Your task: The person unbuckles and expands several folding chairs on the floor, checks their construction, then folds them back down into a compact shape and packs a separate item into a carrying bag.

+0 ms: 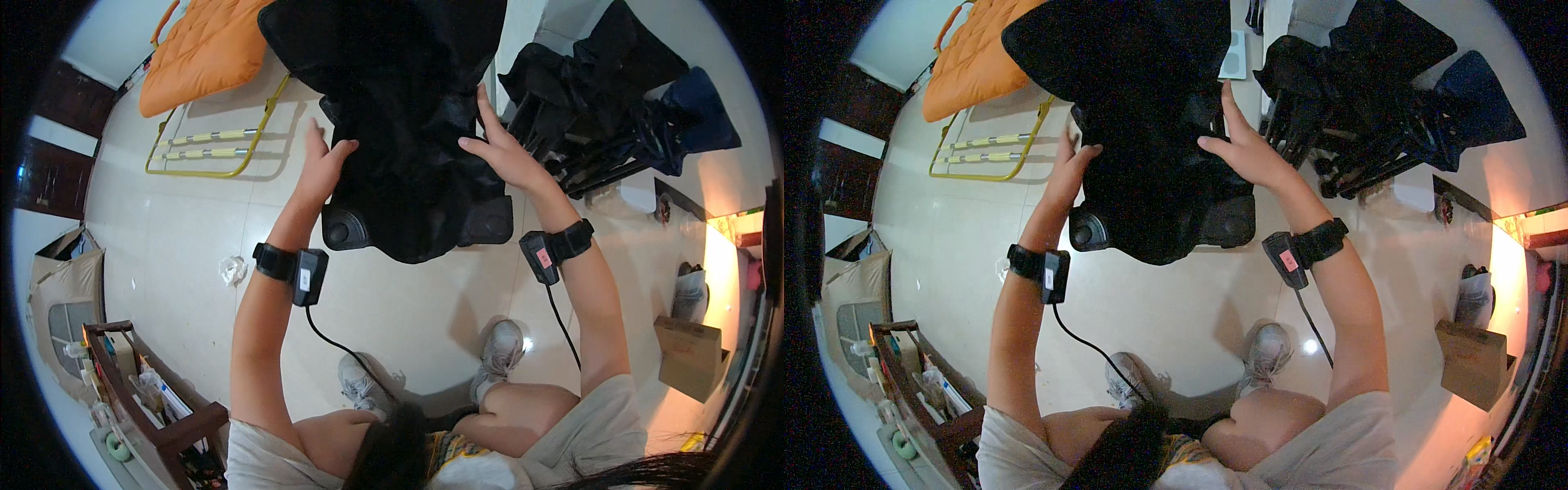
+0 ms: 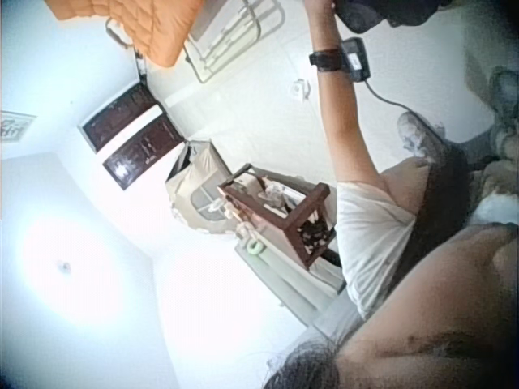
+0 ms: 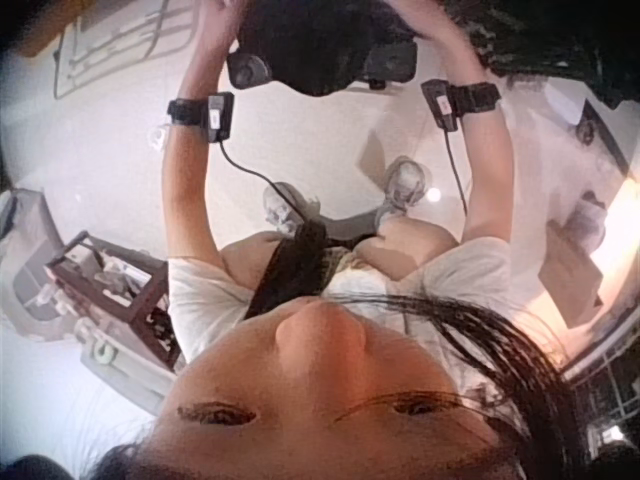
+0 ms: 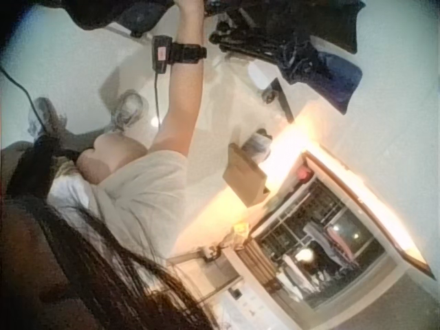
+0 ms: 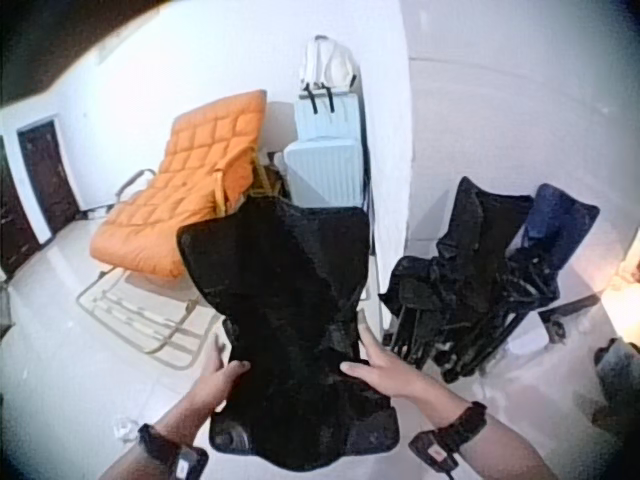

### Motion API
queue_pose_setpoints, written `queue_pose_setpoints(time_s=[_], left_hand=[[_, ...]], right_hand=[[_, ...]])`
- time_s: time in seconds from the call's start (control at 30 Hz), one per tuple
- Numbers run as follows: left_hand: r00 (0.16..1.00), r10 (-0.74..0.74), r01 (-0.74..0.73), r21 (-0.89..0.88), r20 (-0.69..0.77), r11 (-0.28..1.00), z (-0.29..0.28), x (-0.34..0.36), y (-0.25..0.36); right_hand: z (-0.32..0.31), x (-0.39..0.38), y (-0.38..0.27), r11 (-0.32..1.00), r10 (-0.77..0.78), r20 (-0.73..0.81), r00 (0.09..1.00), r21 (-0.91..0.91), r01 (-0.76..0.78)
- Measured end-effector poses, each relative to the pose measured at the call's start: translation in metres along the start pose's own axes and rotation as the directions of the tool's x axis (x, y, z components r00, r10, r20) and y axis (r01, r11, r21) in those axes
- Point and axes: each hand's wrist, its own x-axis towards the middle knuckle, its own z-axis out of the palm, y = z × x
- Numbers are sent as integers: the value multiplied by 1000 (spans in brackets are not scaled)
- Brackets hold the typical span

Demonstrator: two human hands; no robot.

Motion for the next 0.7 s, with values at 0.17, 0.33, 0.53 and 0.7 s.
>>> queue_pose_setpoints(time_s=[0.17,0.33,0.53,0.7], left_hand=[[903,-54,303,-542,427,784,7,-9,-5],[925,-80,299,-582,372,757,10,-11,-8],[956,-74,243,-629,282,738,3,-9,-36],[969,-206,236,-733,133,638,25,-18,-27]], right_hand=[[5,-6,1,959,39,-19,999,282,-32],[22,-1,2,929,31,-108,994,369,11],[31,-1,-7,839,28,-34,999,545,-5],[56,-7,-9,732,31,-133,991,678,68]])
